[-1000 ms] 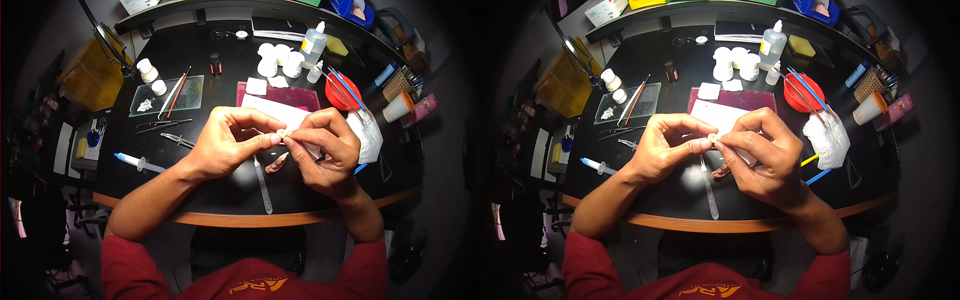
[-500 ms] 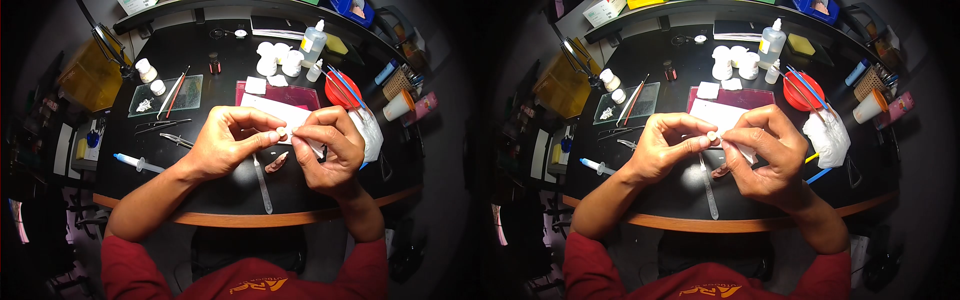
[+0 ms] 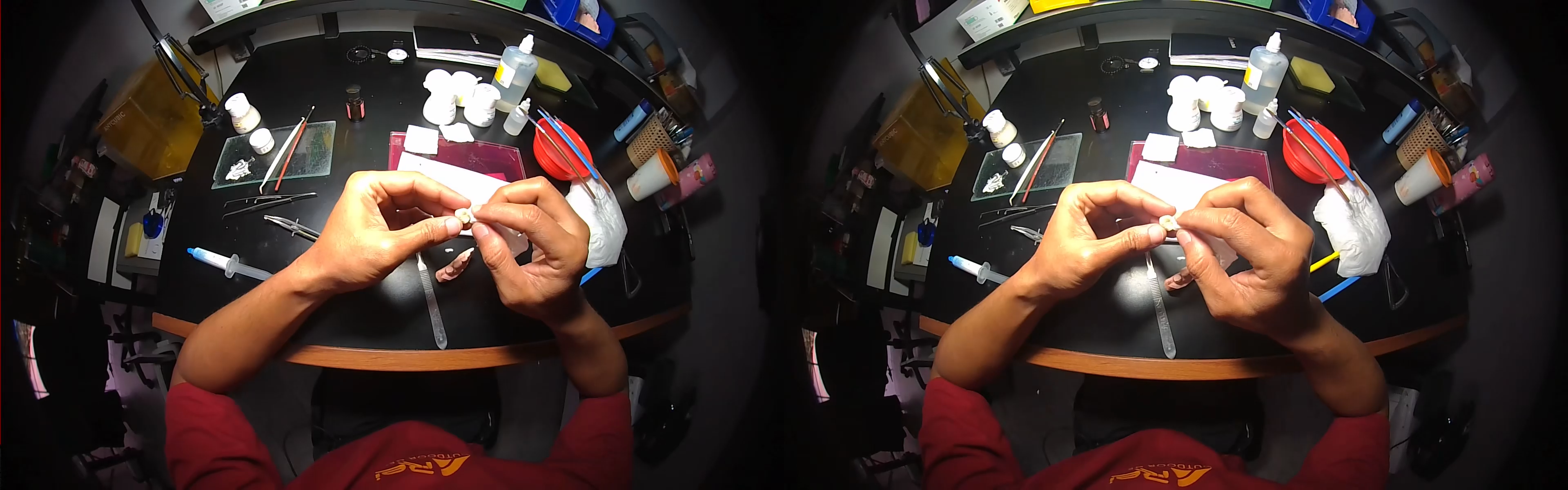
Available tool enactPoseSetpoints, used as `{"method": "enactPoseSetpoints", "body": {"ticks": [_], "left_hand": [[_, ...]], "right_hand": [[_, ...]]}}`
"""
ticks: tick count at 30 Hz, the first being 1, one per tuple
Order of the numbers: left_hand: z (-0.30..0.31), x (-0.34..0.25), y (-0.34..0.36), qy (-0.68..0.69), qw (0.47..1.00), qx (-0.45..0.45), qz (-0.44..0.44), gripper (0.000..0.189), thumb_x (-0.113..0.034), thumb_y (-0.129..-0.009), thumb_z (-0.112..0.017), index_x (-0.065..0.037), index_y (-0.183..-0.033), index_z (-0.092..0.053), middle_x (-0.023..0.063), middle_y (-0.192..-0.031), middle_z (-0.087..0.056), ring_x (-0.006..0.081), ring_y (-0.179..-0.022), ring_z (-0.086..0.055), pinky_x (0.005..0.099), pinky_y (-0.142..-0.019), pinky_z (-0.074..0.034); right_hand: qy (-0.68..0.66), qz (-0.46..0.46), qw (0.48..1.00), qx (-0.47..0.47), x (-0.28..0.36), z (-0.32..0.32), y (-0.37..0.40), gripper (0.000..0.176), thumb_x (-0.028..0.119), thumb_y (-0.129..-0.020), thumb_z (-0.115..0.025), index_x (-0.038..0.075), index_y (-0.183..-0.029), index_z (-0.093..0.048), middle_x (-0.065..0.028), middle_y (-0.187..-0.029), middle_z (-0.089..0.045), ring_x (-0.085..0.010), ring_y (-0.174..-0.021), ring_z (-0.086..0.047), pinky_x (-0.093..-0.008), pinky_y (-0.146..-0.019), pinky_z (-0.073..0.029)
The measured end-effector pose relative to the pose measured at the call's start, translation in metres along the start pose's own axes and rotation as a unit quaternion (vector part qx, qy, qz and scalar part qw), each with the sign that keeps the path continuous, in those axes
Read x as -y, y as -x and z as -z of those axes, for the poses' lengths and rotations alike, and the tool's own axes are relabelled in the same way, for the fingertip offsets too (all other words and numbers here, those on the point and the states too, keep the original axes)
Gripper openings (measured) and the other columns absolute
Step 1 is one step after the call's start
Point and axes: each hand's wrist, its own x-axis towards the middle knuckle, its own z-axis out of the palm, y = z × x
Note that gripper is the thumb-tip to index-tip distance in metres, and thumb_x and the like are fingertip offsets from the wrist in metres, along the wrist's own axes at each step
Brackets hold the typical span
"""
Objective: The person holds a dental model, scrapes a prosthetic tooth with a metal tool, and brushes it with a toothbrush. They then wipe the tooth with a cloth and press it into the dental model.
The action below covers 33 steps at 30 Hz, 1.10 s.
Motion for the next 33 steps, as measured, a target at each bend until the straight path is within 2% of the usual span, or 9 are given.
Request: {"method": "enactPoseSetpoints", "body": {"ticks": [13, 23, 33], "left_hand": [[0.0003, 0.0024, -0.0005, -0.004, 1.000, 0.006, -0.004, 0.022, -0.001, -0.091, -0.076, 0.004, -0.112, -0.072, 0.0120, -0.108, -0.074, 0.0167, -0.101, -0.070, 0.0319, -0.093, -0.055], [0.0014, 0.0013, -0.0011, -0.015, 1.000, 0.016, 0.010, 0.024, -0.007, -0.095, -0.073, 0.005, -0.116, -0.072, 0.0124, -0.109, -0.075, 0.0163, -0.101, -0.070, 0.0318, -0.094, -0.055], [0.0017, 0.0037, 0.0005, -0.013, 1.000, 0.013, 0.010, 0.025, -0.002, -0.093, -0.075, 0.005, -0.117, -0.072, 0.0129, -0.112, -0.074, 0.0168, -0.103, -0.070, 0.0331, -0.095, -0.055]], "right_hand": [[0.005, 0.007, 1.000, 0.005, 0.0006, 0.0007, 0.0000, 0.016, -0.008, -0.079, -0.075, -0.001, -0.094, -0.074, -0.0098, -0.088, -0.064, -0.0174, -0.075, -0.066, -0.0290, -0.064, -0.054], [0.001, 0.004, 1.000, 0.015, -0.0012, -0.0002, -0.0005, 0.016, -0.008, -0.082, -0.073, -0.002, -0.096, -0.072, -0.0135, -0.090, -0.070, -0.0216, -0.079, -0.071, -0.0305, -0.068, -0.056], [0.001, 0.002, 1.000, 0.017, 0.0000, -0.0014, -0.0011, 0.015, -0.009, -0.081, -0.073, -0.002, -0.094, -0.071, -0.0134, -0.086, -0.069, -0.0221, -0.076, -0.070, -0.0314, -0.066, -0.055]]}}
